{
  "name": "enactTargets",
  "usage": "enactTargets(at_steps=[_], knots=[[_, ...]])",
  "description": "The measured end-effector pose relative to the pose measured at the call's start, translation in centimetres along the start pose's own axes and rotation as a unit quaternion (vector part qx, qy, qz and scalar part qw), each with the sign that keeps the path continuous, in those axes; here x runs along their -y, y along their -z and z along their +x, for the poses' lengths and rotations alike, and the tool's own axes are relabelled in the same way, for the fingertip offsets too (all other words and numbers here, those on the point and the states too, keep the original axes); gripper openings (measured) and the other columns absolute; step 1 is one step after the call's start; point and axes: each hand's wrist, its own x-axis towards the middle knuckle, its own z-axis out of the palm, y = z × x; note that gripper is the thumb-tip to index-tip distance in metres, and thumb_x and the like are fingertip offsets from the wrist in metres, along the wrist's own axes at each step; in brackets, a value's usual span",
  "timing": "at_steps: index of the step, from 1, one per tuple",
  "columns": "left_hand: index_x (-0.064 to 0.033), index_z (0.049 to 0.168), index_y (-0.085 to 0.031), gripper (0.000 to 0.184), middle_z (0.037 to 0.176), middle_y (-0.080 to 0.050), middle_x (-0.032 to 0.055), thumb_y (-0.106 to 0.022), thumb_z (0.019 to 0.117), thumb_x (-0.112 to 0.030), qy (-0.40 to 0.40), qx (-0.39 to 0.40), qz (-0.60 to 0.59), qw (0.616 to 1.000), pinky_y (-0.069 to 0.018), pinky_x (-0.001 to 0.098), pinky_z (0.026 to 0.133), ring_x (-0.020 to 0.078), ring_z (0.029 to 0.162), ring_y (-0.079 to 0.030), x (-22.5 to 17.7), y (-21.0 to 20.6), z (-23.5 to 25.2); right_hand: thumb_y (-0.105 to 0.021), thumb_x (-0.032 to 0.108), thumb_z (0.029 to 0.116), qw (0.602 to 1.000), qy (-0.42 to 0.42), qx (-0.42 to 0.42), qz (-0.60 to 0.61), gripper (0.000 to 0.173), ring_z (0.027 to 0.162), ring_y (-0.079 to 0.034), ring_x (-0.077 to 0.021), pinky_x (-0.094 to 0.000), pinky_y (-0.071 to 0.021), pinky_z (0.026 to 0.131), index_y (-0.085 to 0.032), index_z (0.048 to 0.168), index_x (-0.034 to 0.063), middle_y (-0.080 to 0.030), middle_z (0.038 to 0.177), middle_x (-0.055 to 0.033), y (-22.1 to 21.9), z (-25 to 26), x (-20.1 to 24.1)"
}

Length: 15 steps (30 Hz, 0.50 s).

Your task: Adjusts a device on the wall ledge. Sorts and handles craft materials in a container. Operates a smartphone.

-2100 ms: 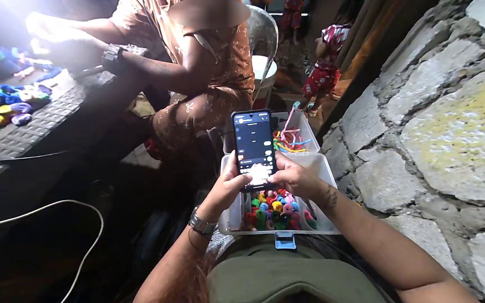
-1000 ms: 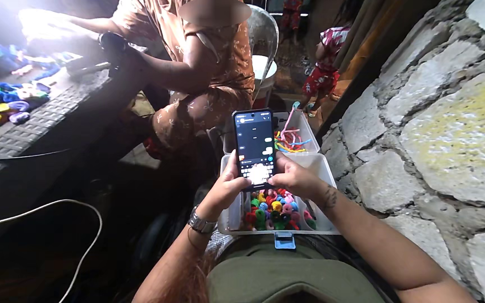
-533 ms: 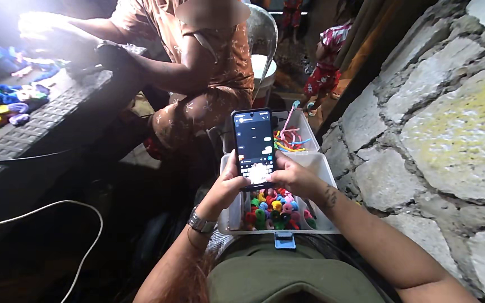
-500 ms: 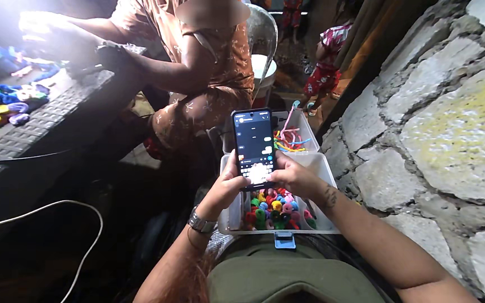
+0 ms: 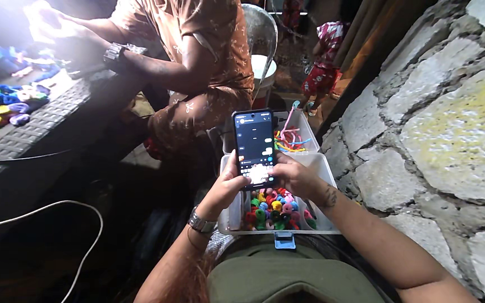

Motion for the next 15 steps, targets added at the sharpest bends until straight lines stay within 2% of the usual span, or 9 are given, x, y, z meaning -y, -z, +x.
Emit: enactTargets(at_steps=[2,4,6,9,11,13,15], knots=[[-0.0135,0.149,-0.022,0.070,0.122,-0.065,0.0014,-0.050,0.0869,0.002,-0.001,0.010,0.012,1.000,-0.0615,0.0331,0.084,0.0137,0.103,-0.070,0.1,0.1,0.0,-0.036,0.022,0.1063,1.000,-0.006,-0.004,0.005,0.032,0.089,-0.072,-0.0156,-0.0296,-0.0615,0.070,-0.046,0.134,0.0094,-0.069,0.107,-0.0076,0.1,0.2,-0.1],[-0.0145,0.148,-0.022,0.069,0.122,-0.065,0.0005,-0.052,0.0882,0.000,-0.004,0.028,0.033,0.999,-0.0615,0.0319,0.082,0.0129,0.102,-0.070,0.2,0.2,0.0,-0.039,0.030,0.1075,1.000,-0.012,-0.025,-0.008,0.034,0.090,-0.073,-0.0175,-0.0307,-0.0622,0.071,-0.048,0.134,0.0094,-0.070,0.107,-0.0091,-0.1,0.3,0.0],[-0.0123,0.147,-0.020,0.068,0.125,-0.064,-0.0004,-0.054,0.0892,-0.001,-0.007,0.057,0.065,0.996,-0.0608,0.0317,0.085,0.0115,0.105,-0.069,0.3,0.1,0.1,-0.049,0.030,0.1066,0.997,-0.027,-0.074,-0.024,0.037,0.089,-0.073,-0.0203,-0.0334,-0.0630,0.071,-0.049,0.135,0.0071,-0.071,0.106,-0.0119,-0.5,0.3,0.2],[-0.0040,0.153,-0.009,0.078,0.132,-0.059,0.0024,-0.055,0.0907,-0.003,-0.008,0.096,0.098,0.991,-0.0584,0.0334,0.095,0.0109,0.114,-0.066,0.2,0.1,0.0,-0.056,0.028,0.1054,0.989,-0.052,-0.131,-0.035,0.036,0.085,-0.073,-0.0216,-0.0345,-0.0626,0.067,-0.053,0.133,0.0060,-0.071,0.104,-0.0135,-1.1,0.4,0.3],[-0.0067,0.151,-0.013,0.074,0.129,-0.061,0.0007,-0.055,0.0900,-0.004,-0.007,0.081,0.091,0.993,-0.0601,0.0321,0.090,0.0105,0.109,-0.068,0.1,0.0,0.0,-0.049,0.028,0.1069,0.995,-0.037,-0.087,-0.031,0.034,0.086,-0.073,-0.0194,-0.0329,-0.0628,0.069,-0.051,0.133,0.0063,-0.071,0.103,-0.0115,-0.7,0.2,0.1],[-0.0119,0.149,-0.017,0.072,0.125,-0.063,-0.0006,-0.055,0.0891,-0.004,-0.003,0.051,0.060,0.997,-0.0613,0.0323,0.085,0.0119,0.105,-0.069,0.1,0.1,-0.1,-0.033,0.029,0.1084,0.999,-0.019,-0.044,-0.017,0.035,0.087,-0.072,-0.0147,-0.0291,-0.0613,0.069,-0.050,0.129,0.0076,-0.070,0.103,-0.0071,-0.2,0.1,0.0],[-0.0134,0.150,-0.016,0.075,0.125,-0.064,0.0002,-0.056,0.0870,-0.005,-0.003,0.034,0.035,0.999,-0.0619,0.0339,0.083,0.0138,0.104,-0.070,0.2,0.2,-0.1,-0.019,0.033,0.1100,0.999,-0.019,-0.037,0.011,0.045,0.089,-0.071,-0.0149,-0.0294,-0.0605,0.069,-0.050,0.129,0.0077,-0.070,0.105,-0.0069,-0.1,0.1,0.0]])
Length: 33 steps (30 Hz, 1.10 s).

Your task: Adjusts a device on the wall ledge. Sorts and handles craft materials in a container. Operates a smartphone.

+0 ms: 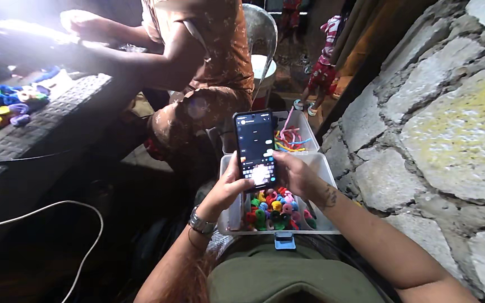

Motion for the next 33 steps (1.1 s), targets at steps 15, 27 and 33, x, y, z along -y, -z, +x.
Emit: enactTargets(at_steps=[15,27,33], knots=[[-0.0143,0.151,-0.016,0.080,0.125,-0.064,-0.0001,-0.056,0.0826,-0.002,0.006,-0.013,-0.002,1.000,-0.0612,0.0333,0.085,0.0125,0.105,-0.069,-0.14,-0.13,0.06,-0.051,0.018,0.0998,0.998,0.015,0.041,-0.036,0.045,0.092,-0.071,-0.0132,-0.0279,-0.0604,0.073,-0.036,0.141,0.0106,-0.068,0.110,-0.0058,0.07,0.05,-0.02],[-0.0184,0.150,-0.020,0.080,0.122,-0.065,0.0003,-0.055,0.0807,-0.002,0.014,-0.010,-0.035,0.999,-0.0613,0.0326,0.083,0.0131,0.102,-0.070,-0.21,0.07,0.08,-0.074,0.000,0.0824,0.989,0.049,0.026,-0.138,0.084,0.099,-0.070,-0.0074,-0.0233,-0.0596,0.084,-0.023,0.149,0.0087,-0.066,0.119,-0.0053,-0.49,0.18,-0.18],[-0.0186,0.148,-0.022,0.067,0.119,-0.067,0.0013,-0.057,0.0908,-0.017,0.011,-0.039,-0.052,0.998,-0.0623,0.0346,0.081,0.0159,0.100,-0.071,-0.11,-0.08,0.20,-0.037,0.028,0.1081,0.995,0.057,0.056,-0.052,0.045,0.098,-0.070,-0.0120,-0.0281,-0.0603,0.079,-0.028,0.150,0.0137,-0.066,0.118,-0.0043,-0.03,-0.01,-0.33]])
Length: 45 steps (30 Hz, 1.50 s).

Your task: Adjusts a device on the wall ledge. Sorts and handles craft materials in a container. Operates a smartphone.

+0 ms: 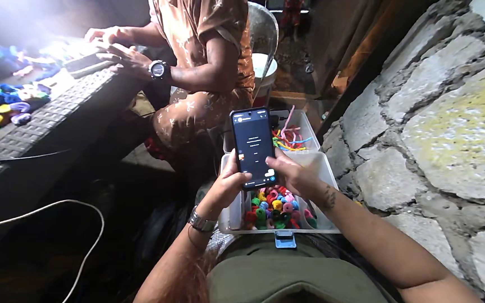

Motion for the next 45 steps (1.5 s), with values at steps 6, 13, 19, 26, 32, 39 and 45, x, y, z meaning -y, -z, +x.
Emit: enactTargets(at_steps=[6,13,19,26,32,39,45], knots=[[-0.0018,0.152,-0.020,0.111,0.125,-0.066,0.0038,-0.051,0.0834,-0.083,-0.045,-0.108,0.059,0.991,-0.0594,0.0354,0.094,0.0135,0.111,-0.068,-0.1,-0.9,0.2,-0.008,0.051,0.1099,0.983,-0.103,-0.011,0.149,0.062,0.100,-0.071,-0.0234,-0.0410,-0.0624,0.074,-0.049,0.137,0.0145,-0.069,0.118,-0.0085,-0.1,0.1,0.8],[-0.0011,0.150,-0.026,0.104,0.121,-0.067,0.0057,-0.048,0.0873,-0.082,-0.031,-0.103,0.097,0.989,-0.0604,0.0350,0.091,0.0144,0.108,-0.069,0.4,-0.4,0.1,-0.012,0.048,0.1106,0.973,-0.140,0.022,0.185,0.057,0.102,-0.071,-0.0245,-0.0427,-0.0626,0.076,-0.053,0.133,0.0159,-0.070,0.117,-0.0092,0.5,0.2,0.9],[-0.0003,0.156,-0.012,0.116,0.131,-0.062,0.0081,-0.050,0.0850,-0.083,-0.034,-0.085,0.099,0.991,-0.0579,0.0367,0.097,0.0154,0.115,-0.066,0.6,-0.1,-0.1,-0.012,0.048,0.1108,0.972,-0.150,0.013,0.179,0.057,0.100,-0.072,-0.0250,-0.0421,-0.0628,0.074,-0.052,0.135,0.0155,-0.069,0.117,-0.0100,0.4,0.3,0.9],[-0.0063,0.154,-0.017,0.110,0.125,-0.067,0.0046,-0.049,0.0836,-0.084,-0.017,-0.069,0.088,0.994,-0.0595,0.0355,0.094,0.0150,0.110,-0.069,0.4,0.0,-0.2,-0.012,0.048,0.1109,0.973,-0.164,-0.012,0.164,0.058,0.101,-0.071,-0.0262,-0.0432,-0.0626,0.075,-0.052,0.134,0.0127,-0.069,0.117,-0.0118,0.4,0.5,1.0],[-0.0092,0.155,-0.015,0.111,0.124,-0.067,0.0026,-0.051,0.0819,-0.085,-0.005,-0.061,0.083,0.995,-0.0595,0.0337,0.093,0.0135,0.110,-0.069,0.2,-0.3,-0.2,-0.010,0.053,0.1097,0.970,-0.168,-0.011,0.176,0.062,0.100,-0.071,-0.0263,-0.0422,-0.0622,0.074,-0.051,0.134,0.0139,-0.068,0.118,-0.0119,0.7,0.6,0.8],[-0.0180,0.152,-0.016,0.080,0.128,-0.064,0.0019,-0.060,0.0858,-0.014,-0.017,0.053,0.024,0.998,-0.0629,0.0348,0.077,0.0169,0.103,-0.071,0.4,0.7,0.2,-0.018,0.043,0.1095,0.974,-0.100,-0.035,0.202,0.049,0.097,-0.071,-0.0214,-0.0360,-0.0613,0.072,-0.049,0.135,0.0148,-0.068,0.117,-0.0094,0.7,-0.2,1.0],[-0.0123,0.154,-0.003,0.092,0.134,-0.059,0.0019,-0.059,0.0812,-0.002,-0.015,0.069,0.079,0.994,-0.0610,0.0355,0.089,0.0143,0.112,-0.068,0.2,0.4,-0.1,-0.053,0.018,0.0904,0.993,-0.040,0.014,0.108,0.055,0.095,-0.071,-0.0168,-0.0319,-0.0609,0.074,-0.034,0.142,0.0191,-0.067,0.114,-0.0055,0.9,0.0,0.2]])
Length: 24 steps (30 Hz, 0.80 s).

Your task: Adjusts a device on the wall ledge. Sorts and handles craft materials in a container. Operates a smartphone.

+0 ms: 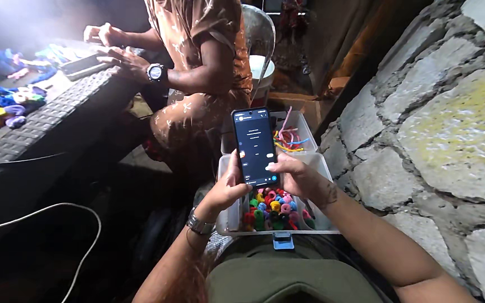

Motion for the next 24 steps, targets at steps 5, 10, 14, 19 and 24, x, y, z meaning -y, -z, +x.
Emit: enactTargets(at_steps=[5,10,14,19,24], knots=[[-0.0107,0.153,0.002,0.092,0.132,-0.058,0.0006,-0.058,0.0851,-0.003,-0.011,0.007,0.006,1.000,-0.0611,0.0324,0.087,0.0119,0.107,-0.068,-0.11,-0.14,-0.16,-0.053,0.008,0.0888,1.000,-0.002,-0.015,-0.027,0.060,0.098,-0.070,-0.0158,-0.0322,-0.0615,0.078,-0.031,0.144,0.0146,-0.066,0.114,-0.0050,-0.74,-0.14,0.13],[-0.0105,0.155,0.004,0.093,0.134,-0.058,0.0015,-0.057,0.0844,0.000,-0.010,0.000,0.005,1.000,-0.0605,0.0336,0.091,0.0125,0.112,-0.067,-0.17,-0.25,-0.17,-0.051,0.000,0.0874,1.000,-0.001,0.010,-0.029,0.064,0.086,-0.071,-0.0145,-0.0282,-0.0617,0.067,-0.026,0.144,0.0146,-0.066,0.112,-0.0048,-0.55,-0.19,0.08],[-0.0100,0.155,0.005,0.095,0.134,-0.058,0.0009,-0.059,0.0857,0.000,-0.009,-0.007,0.007,1.000,-0.0599,0.0332,0.094,0.0120,0.113,-0.067,-0.29,-0.35,-0.22,-0.052,-0.004,0.0871,0.998,0.010,0.023,-0.054,0.064,0.080,-0.070,-0.0096,-0.0239,-0.0603,0.066,-0.025,0.142,0.0139,-0.066,0.109,-0.0020,-0.62,-0.27,0.08],[-0.0114,0.155,0.002,0.093,0.132,-0.059,0.0002,-0.060,0.0858,-0.002,-0.009,-0.015,0.016,1.000,-0.0606,0.0329,0.091,0.0120,0.111,-0.068,-0.25,-0.33,-0.19,-0.051,-0.006,0.0865,0.997,0.015,0.016,-0.069,0.064,0.083,-0.070,-0.0090,-0.0234,-0.0607,0.068,-0.026,0.142,0.0131,-0.066,0.109,-0.0018,-0.70,-0.37,0.03],[-0.0113,0.155,0.002,0.093,0.132,-0.059,0.0007,-0.060,0.0861,-0.003,-0.010,-0.015,0.022,1.000,-0.0612,0.0332,0.090,0.0125,0.111,-0.068,-0.11,-0.21,-0.21,-0.051,-0.006,0.0865,0.997,0.011,0.011,-0.074,0.064,0.083,-0.070,-0.0095,-0.0240,-0.0607,0.069,-0.026,0.143,0.0131,-0.066,0.110,-0.0026,-0.73,-0.38,0.12]])
